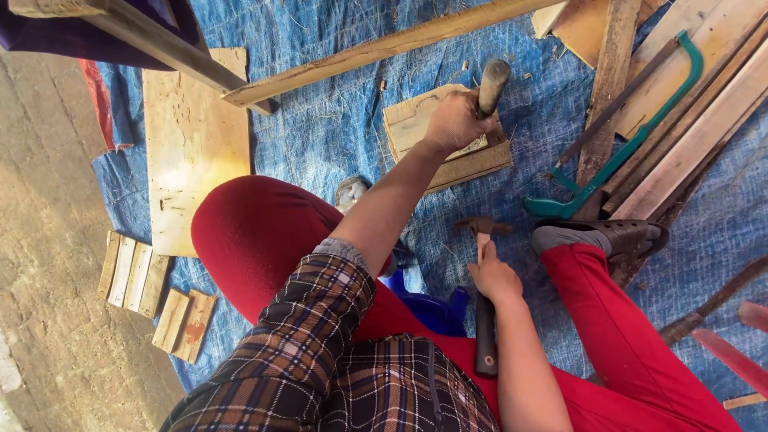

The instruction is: The person uses a hammer and chisel to notch wood before using a hand saw to cut through a wooden piece.

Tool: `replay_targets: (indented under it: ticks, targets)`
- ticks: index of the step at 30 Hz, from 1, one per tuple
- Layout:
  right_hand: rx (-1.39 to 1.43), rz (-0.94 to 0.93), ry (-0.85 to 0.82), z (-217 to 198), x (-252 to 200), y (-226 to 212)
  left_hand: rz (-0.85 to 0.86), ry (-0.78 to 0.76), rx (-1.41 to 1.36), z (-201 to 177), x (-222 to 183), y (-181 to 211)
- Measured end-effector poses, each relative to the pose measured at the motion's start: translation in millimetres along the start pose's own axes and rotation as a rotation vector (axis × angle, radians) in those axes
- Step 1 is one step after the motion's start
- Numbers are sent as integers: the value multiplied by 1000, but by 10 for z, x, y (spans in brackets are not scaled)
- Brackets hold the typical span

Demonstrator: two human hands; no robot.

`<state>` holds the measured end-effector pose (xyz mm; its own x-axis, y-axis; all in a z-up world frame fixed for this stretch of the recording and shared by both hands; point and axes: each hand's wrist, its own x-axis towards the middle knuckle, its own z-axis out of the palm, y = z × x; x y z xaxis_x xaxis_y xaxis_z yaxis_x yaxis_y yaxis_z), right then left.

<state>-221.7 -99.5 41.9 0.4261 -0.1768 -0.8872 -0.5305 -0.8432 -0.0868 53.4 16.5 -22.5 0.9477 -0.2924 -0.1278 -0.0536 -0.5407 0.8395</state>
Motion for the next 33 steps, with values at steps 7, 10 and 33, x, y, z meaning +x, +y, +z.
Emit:
replay_targets:
  ticks: [7,10,33]
  targets:
    - [-102,-118,330,-88,357,21,13,-7,30,7,-32,5]
    - [228,-419,539,-343,675,-109,21,17,16,-90,-40,101]
    - [1298,-415,357,-811,1803,-260,-310,132,-120,-278,-46,133]
